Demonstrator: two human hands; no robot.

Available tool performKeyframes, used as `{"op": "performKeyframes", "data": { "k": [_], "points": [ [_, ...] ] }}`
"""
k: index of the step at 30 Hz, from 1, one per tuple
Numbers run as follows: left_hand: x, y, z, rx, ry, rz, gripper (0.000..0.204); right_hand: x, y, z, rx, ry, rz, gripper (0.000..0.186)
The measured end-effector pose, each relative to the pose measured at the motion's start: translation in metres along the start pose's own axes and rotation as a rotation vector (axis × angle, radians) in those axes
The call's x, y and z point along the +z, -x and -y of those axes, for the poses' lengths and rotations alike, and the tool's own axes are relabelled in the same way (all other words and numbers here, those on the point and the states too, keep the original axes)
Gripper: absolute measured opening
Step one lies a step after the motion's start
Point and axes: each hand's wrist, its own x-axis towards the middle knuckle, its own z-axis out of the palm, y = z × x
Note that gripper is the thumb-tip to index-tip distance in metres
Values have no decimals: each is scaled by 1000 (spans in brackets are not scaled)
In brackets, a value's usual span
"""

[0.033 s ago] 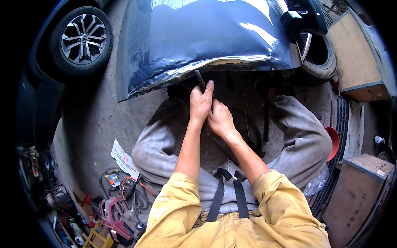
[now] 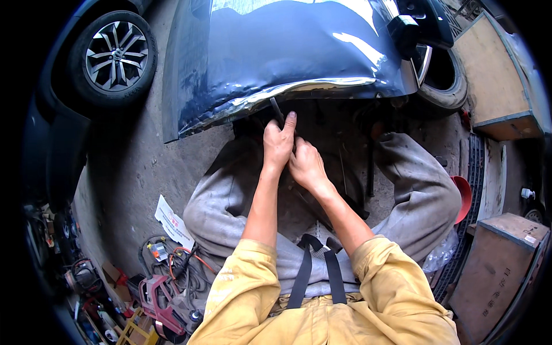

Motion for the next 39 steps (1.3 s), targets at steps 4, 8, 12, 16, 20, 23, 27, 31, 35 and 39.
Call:
{"op": "performKeyframes", "data": {
  "k": [4,8,12,16,20,23,27,31,35,39],
  "points": [
    [-2,1,-6,7,-5,13,53,-9,-3,3,12,25,11,24],
    [-13,3,-1,35,69,93,57,-16,-1,7,9,-46,-41,28],
    [-26,8,4,68,102,159,60,-38,3,6,-24,-104,-16,28],
    [-40,6,3,26,-119,217,61,-49,3,13,-60,-221,59,27],
    [-39,6,2,109,54,231,59,-66,-1,23,-53,-182,160,31],
    [-36,7,2,15,162,226,52,-61,-4,18,-90,-135,116,33],
    [-18,15,-5,-198,414,219,47,-32,3,15,-78,-143,-39,31],
    [-5,13,0,-155,506,184,42,-16,5,16,-139,-68,-187,21],
    [-4,7,4,-153,552,203,40,-3,0,7,-245,-58,-319,15],
    [-5,7,4,-130,531,201,39,5,-2,-4,-278,-113,-334,13]
  ]
}}
